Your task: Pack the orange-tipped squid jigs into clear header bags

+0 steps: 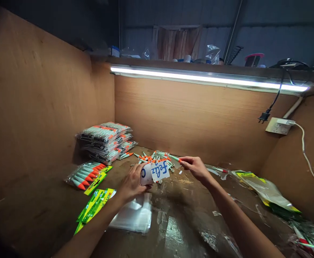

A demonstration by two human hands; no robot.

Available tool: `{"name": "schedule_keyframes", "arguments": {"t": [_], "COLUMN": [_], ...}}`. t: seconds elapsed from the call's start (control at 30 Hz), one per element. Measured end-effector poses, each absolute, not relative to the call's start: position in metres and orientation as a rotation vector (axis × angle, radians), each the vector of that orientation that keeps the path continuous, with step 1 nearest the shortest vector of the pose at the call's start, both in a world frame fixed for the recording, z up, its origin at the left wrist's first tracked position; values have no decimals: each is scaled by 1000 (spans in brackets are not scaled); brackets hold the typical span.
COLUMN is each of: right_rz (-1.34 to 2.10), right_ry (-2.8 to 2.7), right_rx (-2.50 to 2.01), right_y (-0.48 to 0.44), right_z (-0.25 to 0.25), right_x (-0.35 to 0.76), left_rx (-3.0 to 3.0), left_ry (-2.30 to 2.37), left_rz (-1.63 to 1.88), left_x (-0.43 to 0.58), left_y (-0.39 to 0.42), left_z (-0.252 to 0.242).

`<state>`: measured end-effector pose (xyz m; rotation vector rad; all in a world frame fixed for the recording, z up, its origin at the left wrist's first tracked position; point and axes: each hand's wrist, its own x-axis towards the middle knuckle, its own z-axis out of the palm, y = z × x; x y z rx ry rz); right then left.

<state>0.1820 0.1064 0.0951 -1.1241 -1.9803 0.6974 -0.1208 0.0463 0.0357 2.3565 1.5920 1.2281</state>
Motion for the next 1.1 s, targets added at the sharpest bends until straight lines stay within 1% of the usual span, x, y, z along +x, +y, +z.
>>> {"name": "schedule_keyframes", "arguments": {"t": [0.1,0.2,0.4,0.53,0.6,0.73,0.9,0.97,1.03,1.1], "right_rz": [575,460,167,-111,-190,-167,-53,-21,-44,-74], "right_ry": [-2013,-2103,-2173,-2215,-2258,-2350,-2395,-2321,-2195,-2219], "right_rx": [-1119,-1085,-1074,-924,-848,-769,-709,-819,-1052,-1223], "right_y": [72,57,66,60,55,48,56,73,97,122], "right_z": [104,102,80,60,50,37,44,50,54,52], "right_x": [194,188,176,156,143,127,139,153,172,188], "left_rx": [2392,2427,2464,2516,2540,2542,2552,2547,2545,2543], "left_ry": [1620,1604,1601,1563,1525,1482,1446,1501,1569,1636], "left_rz": [1139,1086,1004,884,830,798,843,851,849,852], "left_x": [-117,-114,-111,-105,-101,-100,-103,-104,-105,-109], "left_y": [45,43,36,31,29,29,34,35,35,35], "left_z": [31,31,36,38,38,38,35,35,35,37]}}
